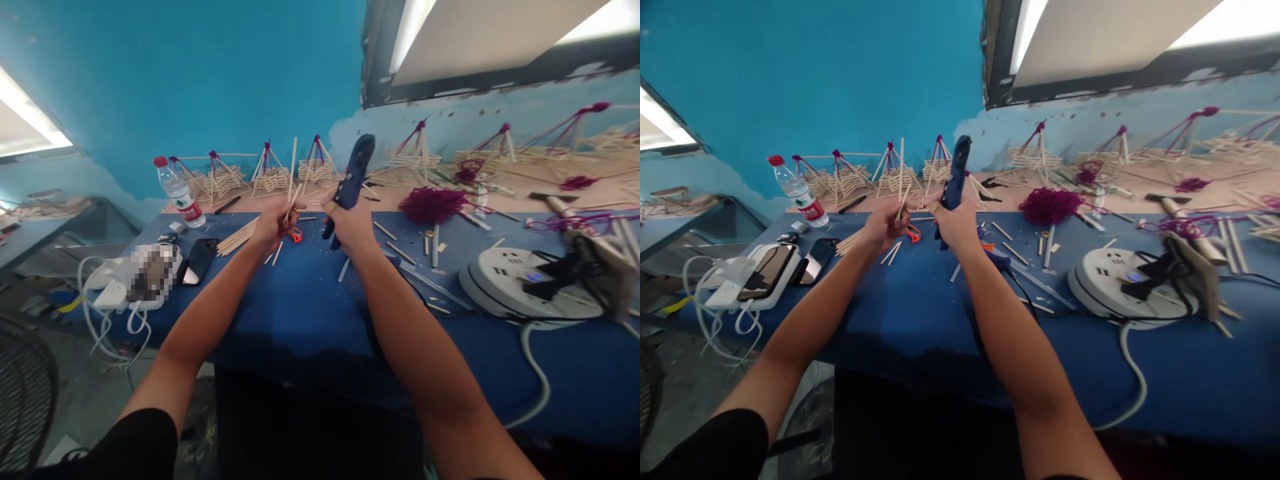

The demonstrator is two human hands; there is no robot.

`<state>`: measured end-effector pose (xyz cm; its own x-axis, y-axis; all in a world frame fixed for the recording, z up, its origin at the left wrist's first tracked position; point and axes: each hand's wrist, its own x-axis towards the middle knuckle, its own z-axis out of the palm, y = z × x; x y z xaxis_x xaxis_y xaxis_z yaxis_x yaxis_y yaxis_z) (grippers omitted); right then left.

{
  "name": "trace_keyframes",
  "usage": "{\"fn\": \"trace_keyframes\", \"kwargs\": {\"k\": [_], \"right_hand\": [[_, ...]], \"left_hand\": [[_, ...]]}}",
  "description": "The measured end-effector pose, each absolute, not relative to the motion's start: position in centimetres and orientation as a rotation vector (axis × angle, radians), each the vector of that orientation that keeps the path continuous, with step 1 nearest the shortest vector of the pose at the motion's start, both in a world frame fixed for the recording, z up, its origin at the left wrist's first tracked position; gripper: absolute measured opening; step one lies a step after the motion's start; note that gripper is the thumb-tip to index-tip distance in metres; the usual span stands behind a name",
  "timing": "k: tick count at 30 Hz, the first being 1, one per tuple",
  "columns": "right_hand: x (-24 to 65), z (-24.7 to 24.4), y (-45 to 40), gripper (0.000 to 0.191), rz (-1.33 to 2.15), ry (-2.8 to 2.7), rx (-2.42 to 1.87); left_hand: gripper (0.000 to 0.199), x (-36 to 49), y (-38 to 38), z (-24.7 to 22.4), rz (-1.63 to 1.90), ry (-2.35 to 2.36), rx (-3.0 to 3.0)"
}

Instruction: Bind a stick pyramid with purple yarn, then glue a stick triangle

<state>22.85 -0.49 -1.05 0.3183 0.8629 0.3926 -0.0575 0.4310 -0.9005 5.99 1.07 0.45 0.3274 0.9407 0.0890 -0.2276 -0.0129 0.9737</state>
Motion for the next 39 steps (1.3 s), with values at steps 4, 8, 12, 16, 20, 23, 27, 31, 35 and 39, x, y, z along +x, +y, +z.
{"fn": "trace_keyframes", "kwargs": {"k": [4, 8, 12, 16, 20, 23, 27, 31, 35, 39], "right_hand": [[22.0, -1.8, -0.4, 0.018, 0.801, -1.130, -0.912], [21.3, -2.3, -0.4, 0.022, 0.942, -1.089, -0.877], [21.2, -2.3, -0.4, 0.023, 0.945, -1.043, -0.880], [21.7, -2.1, 0.0, 0.019, 0.903, -0.979, -0.906], [22.3, -1.8, 0.3, 0.016, 0.857, -0.885, -0.962], [22.5, -1.7, 0.2, 0.015, 0.895, -0.890, -0.991], [22.3, -1.8, 0.1, 0.015, 0.931, -0.913, -0.990], [22.2, -1.7, 0.0, 0.016, 0.951, -0.898, -0.995], [22.7, -1.2, -0.1, 0.015, 0.985, -0.867, -0.955], [24.3, -0.5, 0.1, 0.018, 0.855, -0.725, -0.855]], "left_hand": [[0.036, 6.0, 1.1, -1.7, 1.060, 0.659, 1.295], [0.037, 5.6, 1.2, -3.1, 0.951, 0.615, 1.415], [0.038, 5.2, 1.8, -3.6, 0.888, 0.641, 1.510], [0.030, 3.8, 3.7, -3.3, 1.254, 0.886, 1.673], [0.021, 1.8, 5.0, -2.6, 1.758, 1.091, 1.794], [0.005, 1.5, 4.6, -2.4, 1.552, 1.006, 1.955], [0.012, 2.7, 3.1, -2.6, 1.310, 0.944, 2.003], [0.008, 3.0, 2.7, -2.8, 1.301, 0.994, 1.883], [0.011, 2.0, 4.7, -2.6, 1.367, 1.120, 1.805], [0.013, 1.7, 8.1, -1.7, 1.280, 1.332, 1.933]]}}
